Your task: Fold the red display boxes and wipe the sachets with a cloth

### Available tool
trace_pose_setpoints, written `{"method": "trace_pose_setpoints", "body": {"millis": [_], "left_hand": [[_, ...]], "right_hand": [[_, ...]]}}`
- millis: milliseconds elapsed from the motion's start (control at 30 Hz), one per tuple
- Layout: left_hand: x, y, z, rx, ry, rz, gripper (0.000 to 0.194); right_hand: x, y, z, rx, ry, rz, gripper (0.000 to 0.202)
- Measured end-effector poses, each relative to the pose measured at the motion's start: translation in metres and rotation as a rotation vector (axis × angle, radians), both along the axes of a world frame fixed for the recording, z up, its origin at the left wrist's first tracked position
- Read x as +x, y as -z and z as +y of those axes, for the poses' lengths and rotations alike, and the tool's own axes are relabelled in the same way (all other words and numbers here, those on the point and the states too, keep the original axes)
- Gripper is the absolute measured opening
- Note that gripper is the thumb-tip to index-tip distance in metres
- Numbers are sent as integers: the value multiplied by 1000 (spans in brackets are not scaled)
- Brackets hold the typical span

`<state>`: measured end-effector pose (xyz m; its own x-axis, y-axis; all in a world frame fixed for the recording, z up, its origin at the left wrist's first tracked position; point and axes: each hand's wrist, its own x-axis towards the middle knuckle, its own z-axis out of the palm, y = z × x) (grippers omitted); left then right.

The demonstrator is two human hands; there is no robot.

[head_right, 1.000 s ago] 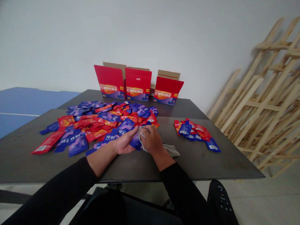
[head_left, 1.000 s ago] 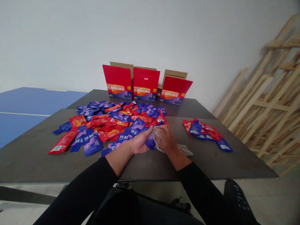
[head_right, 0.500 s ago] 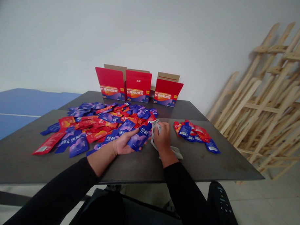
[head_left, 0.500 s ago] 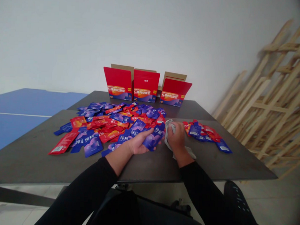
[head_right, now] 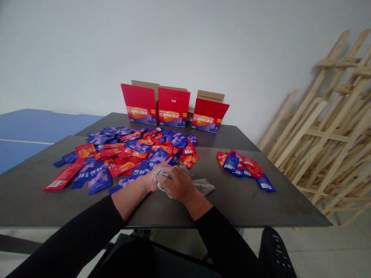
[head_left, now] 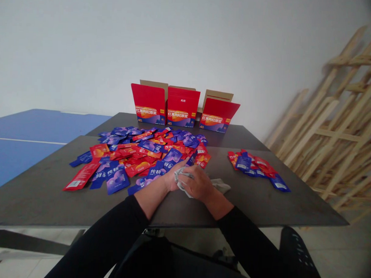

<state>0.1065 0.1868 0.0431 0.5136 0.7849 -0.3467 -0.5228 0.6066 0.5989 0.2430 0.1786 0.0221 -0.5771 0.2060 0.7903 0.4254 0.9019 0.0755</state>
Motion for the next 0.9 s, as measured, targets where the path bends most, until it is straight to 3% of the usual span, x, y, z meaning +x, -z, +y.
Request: {"method": "trace_pose_setpoints", "body": {"millis": [100, 200, 400, 533, 667, 800, 900], "left_hand": [[6, 2, -2, 53, -53, 110, 29], [7, 1, -4, 89, 38, 156, 23], [-5, 0, 0, 2, 238, 9, 27], [-13, 2, 4, -49, 284, -115, 33], [-12, -1, 6, 8, 149, -166, 26], [-8, -9, 10, 113, -175, -90, 12], [-8, -11, 14, 123, -314, -52, 9]], "right_hand": [[4, 2, 8, -46, 106, 174, 20], [10, 2, 16, -102, 247, 345, 21], [18, 3, 27, -216, 420, 461, 19], [26, 7, 36, -273, 513, 498, 18], [33, 7, 43, -325, 537, 565, 18], [35, 2, 41, -290, 519, 647, 18], [34, -3, 35, -218, 440, 626, 16]]}}
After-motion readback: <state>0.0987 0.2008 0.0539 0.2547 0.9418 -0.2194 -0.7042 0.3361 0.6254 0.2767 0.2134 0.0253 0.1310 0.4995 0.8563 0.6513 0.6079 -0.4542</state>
